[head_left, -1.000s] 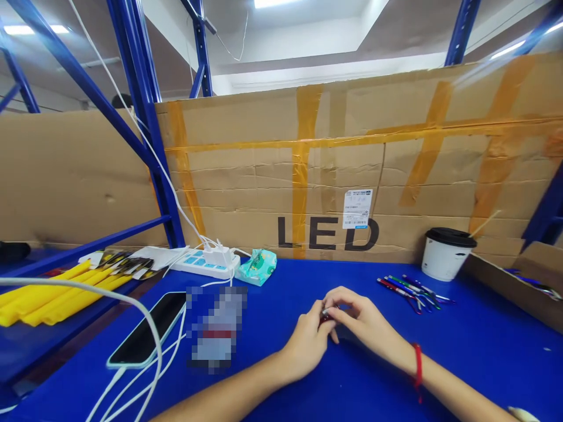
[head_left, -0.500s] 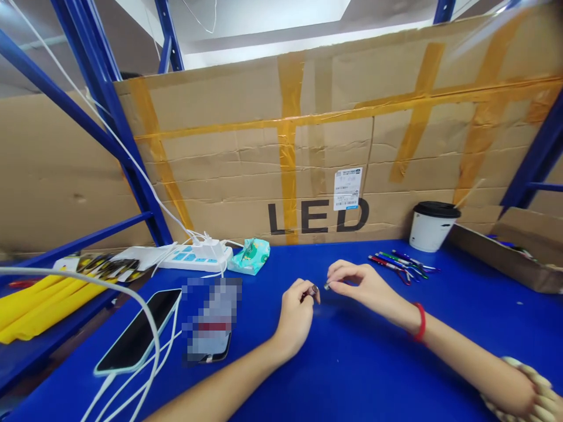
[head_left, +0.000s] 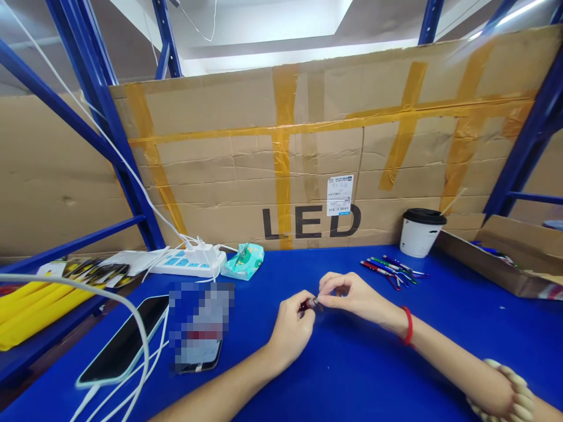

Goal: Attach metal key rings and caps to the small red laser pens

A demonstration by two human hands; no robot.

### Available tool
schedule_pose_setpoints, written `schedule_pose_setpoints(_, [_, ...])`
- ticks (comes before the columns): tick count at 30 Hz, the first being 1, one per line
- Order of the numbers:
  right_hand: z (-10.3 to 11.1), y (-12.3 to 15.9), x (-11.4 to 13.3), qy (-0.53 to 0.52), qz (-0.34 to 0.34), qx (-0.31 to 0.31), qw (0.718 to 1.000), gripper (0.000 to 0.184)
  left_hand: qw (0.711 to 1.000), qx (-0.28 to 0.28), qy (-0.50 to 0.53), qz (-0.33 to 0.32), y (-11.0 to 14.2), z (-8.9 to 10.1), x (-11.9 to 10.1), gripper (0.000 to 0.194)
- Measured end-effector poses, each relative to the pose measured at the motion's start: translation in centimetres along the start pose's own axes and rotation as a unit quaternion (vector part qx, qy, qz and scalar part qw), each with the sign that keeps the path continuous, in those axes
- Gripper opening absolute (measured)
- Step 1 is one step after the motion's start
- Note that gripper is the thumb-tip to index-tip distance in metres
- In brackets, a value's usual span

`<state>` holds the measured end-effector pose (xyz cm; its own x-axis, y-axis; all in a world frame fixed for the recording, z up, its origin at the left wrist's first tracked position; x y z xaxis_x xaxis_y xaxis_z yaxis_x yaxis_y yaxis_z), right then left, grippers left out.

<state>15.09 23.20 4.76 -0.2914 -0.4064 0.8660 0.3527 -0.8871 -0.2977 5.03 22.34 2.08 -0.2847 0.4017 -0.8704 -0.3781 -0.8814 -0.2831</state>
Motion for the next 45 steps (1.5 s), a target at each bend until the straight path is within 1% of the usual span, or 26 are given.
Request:
schedule_pose_setpoints(4, [0.9,-0.2,-0.6,-0.016,0.012,-0.008,1.0,0.026,0.995,0.033,-0.074,-0.06,0.5,-0.5,-1.1,0.005])
schedule_pose_setpoints(7, [1.4,-0.2,-0.8,-0.008,0.01,-0.018,1.0,0.026,0.99,0.066,-0.086,-0.092,0.9,-1.1,-1.5,0.014])
schedule_pose_setpoints(10, [1.0,0.0,-0.4,0.005,0.012,-0.006,1.0,0.026,0.988,0.088,-0.078,-0.101,1.2,-1.3,-1.5,0.02])
schedule_pose_setpoints(13, [0.7,0.1,0.2,0.036,0.016,-0.003,0.999,0.024,0.988,0.09,-0.089,-0.094,1.3,-1.3,-1.3,0.018])
schedule_pose_setpoints(16, [0.6,0.2,0.6,0.065,0.021,-0.003,0.998,0.024,0.986,0.073,-0.124,-0.088,1.1,-1.2,-1.0,0.015])
schedule_pose_setpoints(19, [0.5,0.3,0.4,0.073,0.022,-0.002,0.997,0.022,0.983,0.063,-0.149,-0.085,1.1,-1.1,-0.7,0.015])
schedule_pose_setpoints(23, [-0.1,0.3,-0.3,0.058,0.011,0.004,0.998,0.02,0.98,0.059,-0.17,-0.084,1.2,-1.0,-0.4,0.014])
schedule_pose_setpoints(29, [-0.6,0.5,-1.5,0.046,-0.033,-0.009,0.998,0.022,0.968,0.049,-0.236,-0.068,1.3,-0.8,-0.3,0.014])
schedule_pose_setpoints(33, [-0.8,0.7,-2.5,0.031,-0.09,-0.013,0.995,0.026,0.96,0.035,-0.274,-0.055,1.3,-0.6,-0.3,0.015])
schedule_pose_setpoints(36, [-0.8,0.8,-2.6,0.022,-0.12,-0.019,0.992,0.03,0.958,0.024,-0.278,-0.059,1.3,-0.4,-0.5,0.016])
schedule_pose_setpoints(40, [-0.9,0.7,-2.5,-0.013,-0.12,-0.023,0.992,0.035,0.967,0.012,-0.249,-0.061,1.2,-0.2,-0.7,0.018])
schedule_pose_setpoints(45, [-0.8,0.5,-2.9,-0.034,-0.111,-0.032,0.993,0.04,0.979,0.022,-0.203,-0.006,0.5,-0.1,0.3,0.017])
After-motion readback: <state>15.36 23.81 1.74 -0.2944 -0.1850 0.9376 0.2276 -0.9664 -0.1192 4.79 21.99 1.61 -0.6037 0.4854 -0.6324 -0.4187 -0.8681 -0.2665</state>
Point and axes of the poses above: each hand's wrist, its own y-axis away from the middle knuckle, its own z-axis out of the back of the hand, x = y × z, the point moved 9 cm from there along -y, towards the middle knuckle, and after that the axes turned 3 degrees about -y, right-handed, at the moved point
